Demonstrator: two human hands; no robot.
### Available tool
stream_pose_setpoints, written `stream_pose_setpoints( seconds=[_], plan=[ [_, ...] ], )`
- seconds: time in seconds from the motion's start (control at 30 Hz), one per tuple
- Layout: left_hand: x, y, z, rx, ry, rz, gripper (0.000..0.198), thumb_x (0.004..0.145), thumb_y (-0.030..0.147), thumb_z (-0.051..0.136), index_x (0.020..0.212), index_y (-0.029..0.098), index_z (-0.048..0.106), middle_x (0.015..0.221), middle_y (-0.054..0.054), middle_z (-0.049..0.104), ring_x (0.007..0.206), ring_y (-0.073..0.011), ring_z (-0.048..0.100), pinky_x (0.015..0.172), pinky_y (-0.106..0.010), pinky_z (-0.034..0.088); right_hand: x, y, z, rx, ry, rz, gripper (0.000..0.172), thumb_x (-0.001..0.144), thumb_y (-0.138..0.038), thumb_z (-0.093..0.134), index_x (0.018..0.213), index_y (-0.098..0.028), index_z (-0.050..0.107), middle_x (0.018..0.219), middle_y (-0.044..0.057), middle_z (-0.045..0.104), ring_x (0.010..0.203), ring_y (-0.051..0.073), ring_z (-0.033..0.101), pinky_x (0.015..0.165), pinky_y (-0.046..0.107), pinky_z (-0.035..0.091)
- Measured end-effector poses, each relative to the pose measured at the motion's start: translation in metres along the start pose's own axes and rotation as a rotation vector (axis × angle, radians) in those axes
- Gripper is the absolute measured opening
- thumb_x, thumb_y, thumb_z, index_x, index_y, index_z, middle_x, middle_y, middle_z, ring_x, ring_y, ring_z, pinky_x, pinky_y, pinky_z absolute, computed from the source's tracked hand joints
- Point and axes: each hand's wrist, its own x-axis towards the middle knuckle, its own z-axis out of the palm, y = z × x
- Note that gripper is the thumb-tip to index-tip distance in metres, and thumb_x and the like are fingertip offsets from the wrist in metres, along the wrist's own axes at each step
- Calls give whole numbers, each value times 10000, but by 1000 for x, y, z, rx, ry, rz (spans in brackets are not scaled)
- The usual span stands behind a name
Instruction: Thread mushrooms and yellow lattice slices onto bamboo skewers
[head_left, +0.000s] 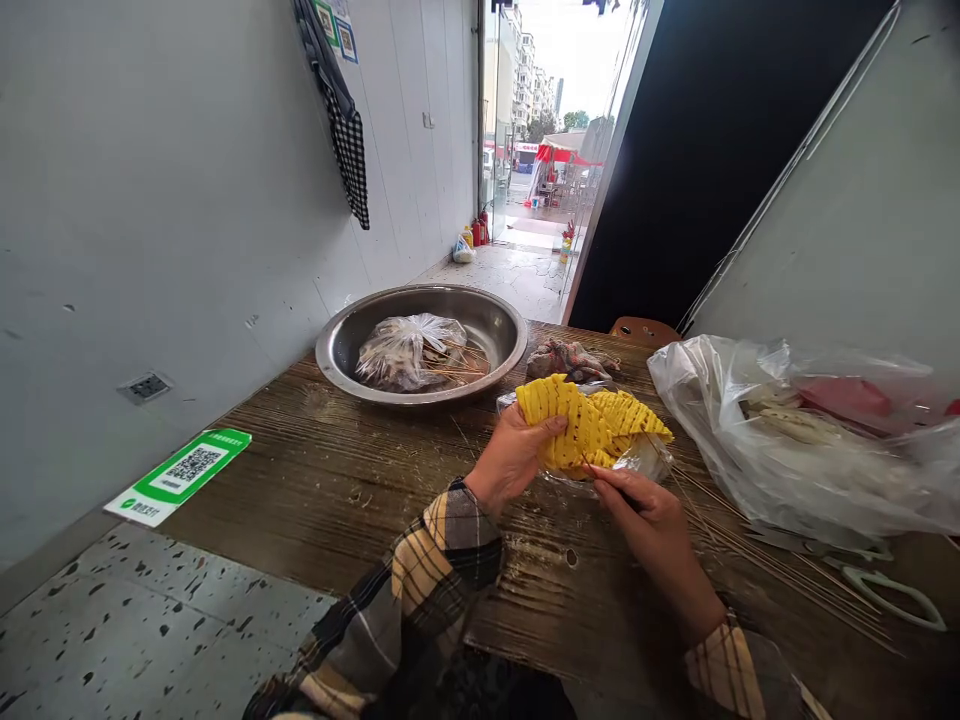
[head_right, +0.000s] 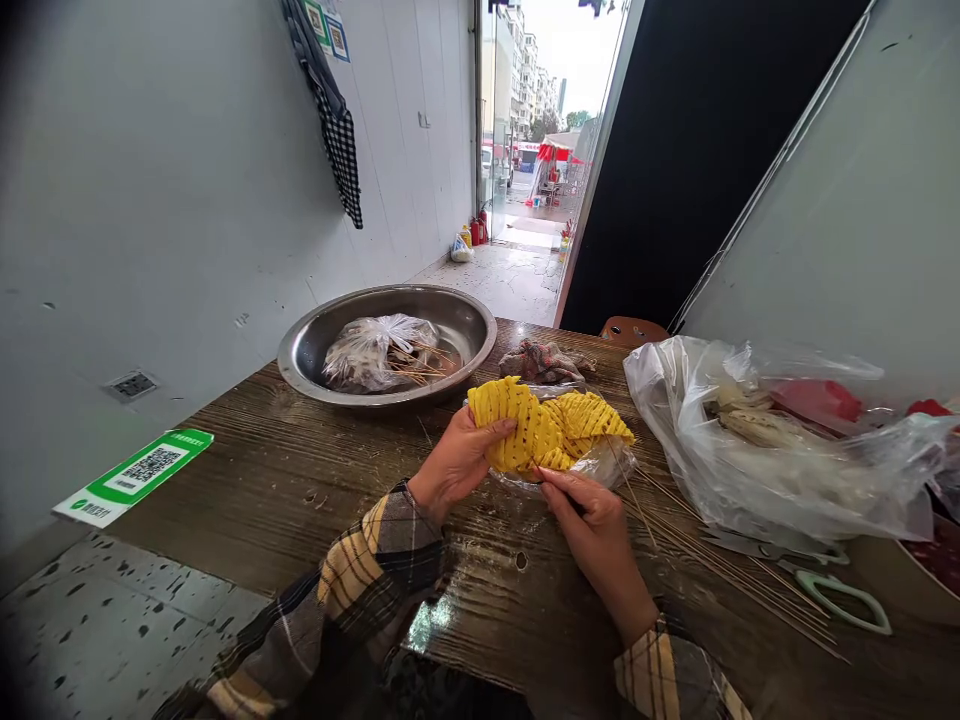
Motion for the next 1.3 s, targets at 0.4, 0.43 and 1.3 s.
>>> stream_pose_setpoints(
  seconds=[0.4,0.43,1.3],
  plan=[
    [2,-7,-2,39,13,-37,389,582,187,863,933,141,704,960,-63,727,843,-182,675,837,-339,530,3,1,-3,-87,-22,-90,190,857,-320,634,976,-265,772,990,47,768,920,240,717,885,432,563],
    [2,-7,-2,41,13,-37,385,583,186,863,930,141,705,957,-63,729,843,-183,677,837,-341,533,3,1,-3,-91,-27,-92,192,860,-318,631,979,-264,771,995,46,768,925,239,716,891,432,559],
    [0,-11,1,50,-20,-21,407,653,229,830,1024,153,679,1045,-84,724,964,-235,684,889,-378,541,2,-5,8,33,58,53,189,818,-348,651,896,-218,766,838,62,765,720,218,701,722,391,581]
  ],
)
